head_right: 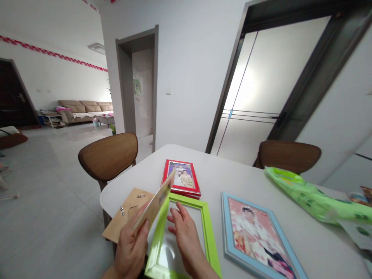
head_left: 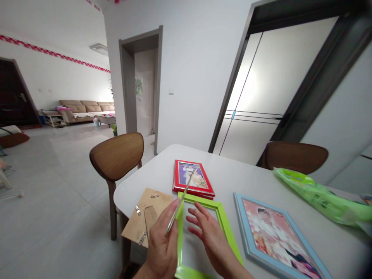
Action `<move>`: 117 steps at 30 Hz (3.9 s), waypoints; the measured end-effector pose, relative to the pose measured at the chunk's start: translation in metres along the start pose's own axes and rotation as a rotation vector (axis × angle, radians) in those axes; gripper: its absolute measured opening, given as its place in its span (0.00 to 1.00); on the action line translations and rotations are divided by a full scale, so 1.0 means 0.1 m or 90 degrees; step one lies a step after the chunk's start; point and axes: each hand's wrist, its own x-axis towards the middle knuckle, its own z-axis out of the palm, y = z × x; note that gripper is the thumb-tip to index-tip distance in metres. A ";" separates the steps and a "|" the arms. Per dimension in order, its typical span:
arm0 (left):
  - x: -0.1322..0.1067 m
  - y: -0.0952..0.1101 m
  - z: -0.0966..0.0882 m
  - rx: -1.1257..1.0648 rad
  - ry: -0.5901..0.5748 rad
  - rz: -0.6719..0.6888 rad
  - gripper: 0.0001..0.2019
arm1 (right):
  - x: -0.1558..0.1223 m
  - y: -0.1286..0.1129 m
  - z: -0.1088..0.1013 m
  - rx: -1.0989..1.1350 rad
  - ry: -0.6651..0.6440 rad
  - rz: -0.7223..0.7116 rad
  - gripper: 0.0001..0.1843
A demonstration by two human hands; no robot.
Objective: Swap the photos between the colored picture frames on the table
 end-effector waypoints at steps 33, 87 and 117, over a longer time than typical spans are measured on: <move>-0.17 -0.17 0.06 0.260 -0.393 -0.085 0.22 | 0.26 -0.03 -0.80 -0.258 0.041 0.031 0.26; -0.06 0.05 -0.04 0.385 -0.444 -0.020 0.22 | -0.34 -0.09 -0.84 -0.854 -0.141 -0.286 0.20; -0.15 -0.22 0.11 0.361 -0.573 0.003 0.21 | 0.16 -0.01 -1.09 -1.006 0.024 -0.313 0.15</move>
